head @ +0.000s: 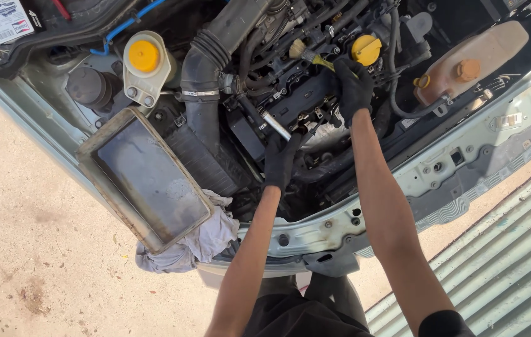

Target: Cleaning car engine components and a metal tube using a brush and a cloth

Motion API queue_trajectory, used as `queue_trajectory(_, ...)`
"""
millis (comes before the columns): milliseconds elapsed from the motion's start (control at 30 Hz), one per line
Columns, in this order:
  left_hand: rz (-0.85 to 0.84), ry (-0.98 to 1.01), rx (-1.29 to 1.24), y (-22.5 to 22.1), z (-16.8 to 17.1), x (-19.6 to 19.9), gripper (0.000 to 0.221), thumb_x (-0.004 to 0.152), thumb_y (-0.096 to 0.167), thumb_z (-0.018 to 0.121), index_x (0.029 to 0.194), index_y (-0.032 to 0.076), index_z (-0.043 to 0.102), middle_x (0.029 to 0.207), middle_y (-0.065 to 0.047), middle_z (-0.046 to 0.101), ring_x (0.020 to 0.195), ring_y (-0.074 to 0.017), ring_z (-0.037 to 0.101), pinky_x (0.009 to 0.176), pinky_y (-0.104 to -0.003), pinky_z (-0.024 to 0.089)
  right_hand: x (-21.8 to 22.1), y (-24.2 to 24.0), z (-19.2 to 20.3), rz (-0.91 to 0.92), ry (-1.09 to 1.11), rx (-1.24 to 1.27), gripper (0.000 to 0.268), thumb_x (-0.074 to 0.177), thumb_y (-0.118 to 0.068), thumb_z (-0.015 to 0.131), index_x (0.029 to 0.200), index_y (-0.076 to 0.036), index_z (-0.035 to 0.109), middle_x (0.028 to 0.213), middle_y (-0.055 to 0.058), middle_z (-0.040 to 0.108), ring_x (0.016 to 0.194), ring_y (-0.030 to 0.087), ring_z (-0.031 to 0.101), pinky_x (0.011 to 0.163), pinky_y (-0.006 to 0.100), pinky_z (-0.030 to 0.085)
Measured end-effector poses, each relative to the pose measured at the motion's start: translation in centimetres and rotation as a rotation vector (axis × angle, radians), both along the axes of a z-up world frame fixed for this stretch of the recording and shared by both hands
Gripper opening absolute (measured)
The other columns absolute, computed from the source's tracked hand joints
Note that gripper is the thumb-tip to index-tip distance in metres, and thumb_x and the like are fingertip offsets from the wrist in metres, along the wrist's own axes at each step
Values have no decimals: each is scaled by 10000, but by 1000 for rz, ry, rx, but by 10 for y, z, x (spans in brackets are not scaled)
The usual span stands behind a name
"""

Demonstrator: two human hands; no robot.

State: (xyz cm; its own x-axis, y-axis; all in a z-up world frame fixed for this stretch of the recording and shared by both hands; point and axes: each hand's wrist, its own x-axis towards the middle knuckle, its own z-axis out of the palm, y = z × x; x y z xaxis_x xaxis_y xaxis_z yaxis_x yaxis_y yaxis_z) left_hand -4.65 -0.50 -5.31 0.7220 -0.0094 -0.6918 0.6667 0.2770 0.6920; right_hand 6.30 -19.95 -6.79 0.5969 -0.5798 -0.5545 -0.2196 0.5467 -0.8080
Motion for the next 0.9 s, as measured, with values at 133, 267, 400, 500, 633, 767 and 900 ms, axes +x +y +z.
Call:
queue_trajectory(133, 29, -49, -99, 4, 10, 0, 167, 902, 191, 757, 947, 149, 601, 720, 9, 632, 547, -61, 538, 475, -218, 442, -8, 4, 19, 170, 229, -463, 491, 705, -380, 848, 1122, -184, 677, 1085, -27, 726, 950, 101, 687, 811, 250, 594)
queue_trajectory(267, -14, -79, -115, 6, 2, -4, 252, 903, 214, 763, 1116, 136, 652, 893, -6, 702, 680, -98, 640, 604, -258, 541, -29, -7, 14, 349, 127, -693, 732, 841, -348, 882, 1412, -180, 457, 1203, 48, 589, 1051, 154, 629, 880, 315, 592)
queue_trajectory(400, -29, -49, -131, 10, -19, -7, 203, 946, 215, 719, 1108, 119, 642, 921, -16, 718, 748, -152, 722, 682, -295, 592, -52, -6, 46, 436, -22, -1276, 587, 974, -212, 853, 1403, -55, 485, 1442, 186, 430, 1352, 396, 448, 1096, 536, 456)
queue_trajectory(500, -267, -29, 139, 15, -18, -8, 748, 945, 612, 672, 1542, 216, 459, 1452, -148, 585, 1326, -347, 571, 1102, -512, 498, -94, 26, 87, 269, -171, -1366, 261, 1011, -13, 726, 1251, -51, 633, 1228, 154, 514, 1123, 409, 593, 914, 464, 579)
queue_trajectory(633, -44, -17, -47, -2, -44, -30, 451, 940, 344, 804, 1314, 139, 658, 1150, -144, 718, 1003, -313, 718, 617, -436, 671, -162, 53, 59, 523, 237, -1119, 192, 1020, -359, 828, 1080, -198, 742, 925, 49, 694, 939, 302, 684, 712, 412, 555)
queue_trajectory(767, -98, -81, 86, -15, 6, -63, 419, 905, 477, 792, 1215, 212, 698, 1126, -87, 720, 1120, -267, 663, 926, -455, 603, -173, 55, 47, 503, 338, 90, 300, 959, -497, 664, 1138, -265, 730, 929, 5, 745, 745, 171, 736, 580, 288, 613)
queue_trajectory(900, -224, -148, 206, -10, 44, -66, 516, 964, 581, 644, 1358, 249, 622, 1298, -147, 663, 1300, -411, 572, 1061, -633, 501, -175, 20, -4, 574, 233, 52, 297, 1035, -351, 683, 1319, -263, 664, 969, 73, 717, 841, 194, 748, 663, 282, 636)
